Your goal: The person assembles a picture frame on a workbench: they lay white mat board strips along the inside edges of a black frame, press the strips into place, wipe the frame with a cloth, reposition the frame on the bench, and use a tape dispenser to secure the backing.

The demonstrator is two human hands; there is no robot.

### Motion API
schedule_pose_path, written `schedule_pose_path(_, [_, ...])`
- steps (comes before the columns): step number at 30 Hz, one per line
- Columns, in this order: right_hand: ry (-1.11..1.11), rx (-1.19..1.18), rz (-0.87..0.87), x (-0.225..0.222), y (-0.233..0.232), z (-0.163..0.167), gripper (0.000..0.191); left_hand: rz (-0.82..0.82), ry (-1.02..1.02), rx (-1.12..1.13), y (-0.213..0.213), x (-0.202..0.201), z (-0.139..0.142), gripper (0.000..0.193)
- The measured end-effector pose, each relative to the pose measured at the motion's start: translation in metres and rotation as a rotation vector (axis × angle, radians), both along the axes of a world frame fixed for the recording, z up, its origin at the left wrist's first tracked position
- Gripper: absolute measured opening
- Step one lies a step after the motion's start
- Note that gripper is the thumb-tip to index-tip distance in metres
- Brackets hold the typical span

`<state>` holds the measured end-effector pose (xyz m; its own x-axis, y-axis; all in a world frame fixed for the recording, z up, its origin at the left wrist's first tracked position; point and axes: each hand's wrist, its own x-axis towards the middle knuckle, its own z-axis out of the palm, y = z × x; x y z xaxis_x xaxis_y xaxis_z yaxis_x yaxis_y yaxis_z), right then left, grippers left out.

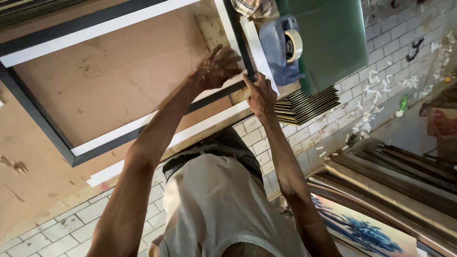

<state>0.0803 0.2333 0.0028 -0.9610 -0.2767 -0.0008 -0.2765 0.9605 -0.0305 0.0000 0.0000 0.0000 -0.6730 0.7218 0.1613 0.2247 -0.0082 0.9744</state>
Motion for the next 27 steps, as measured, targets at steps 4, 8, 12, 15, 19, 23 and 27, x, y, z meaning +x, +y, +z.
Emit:
schedule_pose_path(4, [-0.062, 0.021, -0.013, 0.0, -0.001, 0.004, 0.081, 0.176, 0.867, -0.661, -0.003, -0.007, -0.012, 0.037])
schedule_pose_path(8, [-0.067, -0.102, 0.06, -0.001, 0.013, 0.007, 0.069, 0.093, 0.918, -0.906, 0.008, -0.014, -0.026, 0.043])
schedule_pose_path(12, [-0.254, -0.801, -0.189, 0.004, 0.073, 0.037, 0.037, 0.011, 0.934, -1.016, 0.019, -0.03, -0.029, 0.047])
schedule_pose_path(15, [-0.027, -0.68, -0.402, 0.005, 0.145, 0.066, 0.029, -0.117, 0.851, -1.103, 0.03, -0.026, -0.035, 0.05])
schedule_pose_path(19, [-0.2, -1.06, -0.398, -0.027, 0.196, 0.071, 0.038, -0.137, 0.846, -1.124, 0.034, -0.021, -0.038, 0.049])
schedule_pose_path(23, [-0.541, -1.139, -0.62, -0.054, 0.201, 0.053, 0.034, 0.078, 1.066, -1.017, 0.03, -0.01, -0.049, 0.06])
schedule_pose_path(27, [-0.745, -1.228, -0.671, -0.064, 0.208, 0.047, 0.031, 0.095, 1.029, -1.05, 0.032, -0.005, -0.058, 0.074])
